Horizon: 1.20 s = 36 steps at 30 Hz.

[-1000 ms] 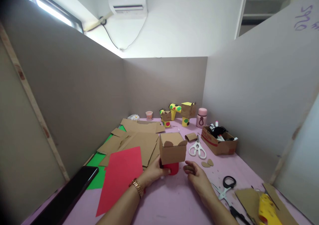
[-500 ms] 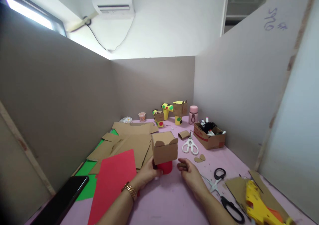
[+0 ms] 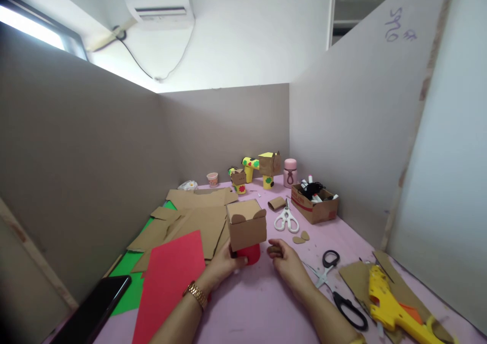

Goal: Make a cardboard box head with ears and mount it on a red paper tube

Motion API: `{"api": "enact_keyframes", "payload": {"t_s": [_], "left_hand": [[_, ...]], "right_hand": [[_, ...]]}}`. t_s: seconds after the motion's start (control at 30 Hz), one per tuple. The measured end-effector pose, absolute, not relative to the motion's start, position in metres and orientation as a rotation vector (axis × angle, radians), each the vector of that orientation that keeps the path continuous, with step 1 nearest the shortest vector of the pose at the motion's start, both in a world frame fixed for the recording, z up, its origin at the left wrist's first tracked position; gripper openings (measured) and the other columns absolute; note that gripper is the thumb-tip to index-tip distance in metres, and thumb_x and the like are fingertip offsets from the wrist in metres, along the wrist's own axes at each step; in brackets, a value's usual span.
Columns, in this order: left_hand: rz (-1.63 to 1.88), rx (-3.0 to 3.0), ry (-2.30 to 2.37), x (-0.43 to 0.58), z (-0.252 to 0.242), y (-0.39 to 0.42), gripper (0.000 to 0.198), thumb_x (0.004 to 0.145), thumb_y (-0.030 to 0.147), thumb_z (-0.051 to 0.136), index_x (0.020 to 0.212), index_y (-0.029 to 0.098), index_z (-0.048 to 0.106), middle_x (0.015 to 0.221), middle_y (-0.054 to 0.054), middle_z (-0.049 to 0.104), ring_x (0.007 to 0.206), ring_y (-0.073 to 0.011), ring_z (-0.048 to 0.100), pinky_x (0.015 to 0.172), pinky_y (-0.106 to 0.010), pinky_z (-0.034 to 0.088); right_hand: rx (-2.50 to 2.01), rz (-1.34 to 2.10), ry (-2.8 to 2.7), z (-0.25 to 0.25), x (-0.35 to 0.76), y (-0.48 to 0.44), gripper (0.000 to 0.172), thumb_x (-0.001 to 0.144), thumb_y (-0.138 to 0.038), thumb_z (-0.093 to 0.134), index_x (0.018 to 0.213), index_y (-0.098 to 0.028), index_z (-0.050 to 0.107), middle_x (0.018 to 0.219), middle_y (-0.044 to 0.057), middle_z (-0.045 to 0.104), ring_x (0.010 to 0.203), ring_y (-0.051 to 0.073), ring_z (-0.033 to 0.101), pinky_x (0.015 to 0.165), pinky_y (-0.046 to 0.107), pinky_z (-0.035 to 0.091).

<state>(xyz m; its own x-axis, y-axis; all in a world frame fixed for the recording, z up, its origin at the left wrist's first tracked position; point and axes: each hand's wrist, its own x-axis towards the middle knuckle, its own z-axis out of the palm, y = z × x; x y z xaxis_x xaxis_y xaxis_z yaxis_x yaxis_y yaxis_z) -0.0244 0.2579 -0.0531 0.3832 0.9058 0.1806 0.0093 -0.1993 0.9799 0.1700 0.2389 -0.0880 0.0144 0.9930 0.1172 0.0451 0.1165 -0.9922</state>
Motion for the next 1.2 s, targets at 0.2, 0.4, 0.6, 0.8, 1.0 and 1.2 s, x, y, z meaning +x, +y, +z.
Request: {"api": "enact_keyframes", "payload": {"t_s": [0.2, 0.4, 0.6, 0.8, 1.0, 1.2], "left_hand": [[1.031, 1.568, 0.877, -0.023, -0.052, 0.258, 0.059, 0.059, 0.004, 0.064, 0.116, 0.015, 0.057, 0.104, -0.009, 0.067, 0.099, -0.0250, 0.056, 0.081, -0.029, 0.042], [1.032, 1.597, 0.884, -0.024, -0.055, 0.260, 0.058, 0.060, 0.003, 0.063, 0.117, 0.014, 0.055, 0.106, -0.009, 0.066, 0.098, -0.0243, 0.057, 0.080, -0.028, 0.043], [1.039, 1.604, 0.884, -0.024, -0.059, 0.262, 0.059, 0.061, 0.007, 0.067, 0.117, 0.015, 0.053, 0.113, -0.011, 0.064, 0.102, -0.0252, 0.057, 0.083, -0.030, 0.043], [1.049, 1.603, 0.896, -0.025, -0.063, 0.262, 0.060, 0.060, 0.010, 0.070, 0.117, 0.014, 0.053, 0.110, -0.010, 0.065, 0.103, -0.0264, 0.057, 0.086, -0.032, 0.044], [1.053, 1.590, 0.929, -0.026, -0.065, 0.262, 0.060, 0.059, 0.010, 0.071, 0.117, 0.016, 0.054, 0.109, -0.009, 0.066, 0.103, -0.0261, 0.057, 0.087, -0.032, 0.044], [1.042, 1.595, 0.935, -0.025, -0.064, 0.261, 0.059, 0.058, 0.008, 0.069, 0.115, 0.015, 0.055, 0.105, -0.009, 0.067, 0.100, -0.0257, 0.058, 0.084, -0.031, 0.044]], "right_hand": [[-1.159, 1.086, -1.282, -0.089, 0.170, 0.239, 0.017, 0.086, -0.023, 0.058, 0.101, -0.016, 0.058, 0.091, 0.001, 0.063, 0.085, 0.018, 0.061, 0.082, 0.040, 0.046], [-1.153, 1.084, -1.256, -0.087, 0.170, 0.237, 0.017, 0.085, -0.020, 0.059, 0.101, -0.016, 0.059, 0.089, 0.001, 0.064, 0.085, 0.018, 0.061, 0.083, 0.040, 0.046], [-1.144, 1.071, -1.224, -0.087, 0.168, 0.238, 0.016, 0.084, -0.020, 0.060, 0.099, -0.015, 0.059, 0.085, 0.000, 0.064, 0.082, 0.017, 0.062, 0.081, 0.039, 0.046], [-1.125, 1.067, -1.201, -0.092, 0.169, 0.239, 0.021, 0.077, -0.012, 0.061, 0.098, -0.015, 0.059, 0.081, -0.001, 0.064, 0.080, 0.017, 0.062, 0.081, 0.039, 0.046], [-1.119, 1.061, -1.173, -0.090, 0.168, 0.237, 0.047, 0.051, -0.005, 0.045, 0.094, -0.018, 0.061, 0.079, 0.002, 0.067, 0.080, 0.019, 0.063, 0.079, 0.034, 0.046], [-1.125, 1.042, -1.171, -0.087, 0.168, 0.235, 0.050, 0.048, -0.010, 0.043, 0.093, -0.018, 0.062, 0.078, 0.003, 0.069, 0.079, 0.020, 0.064, 0.077, 0.034, 0.047]]}}
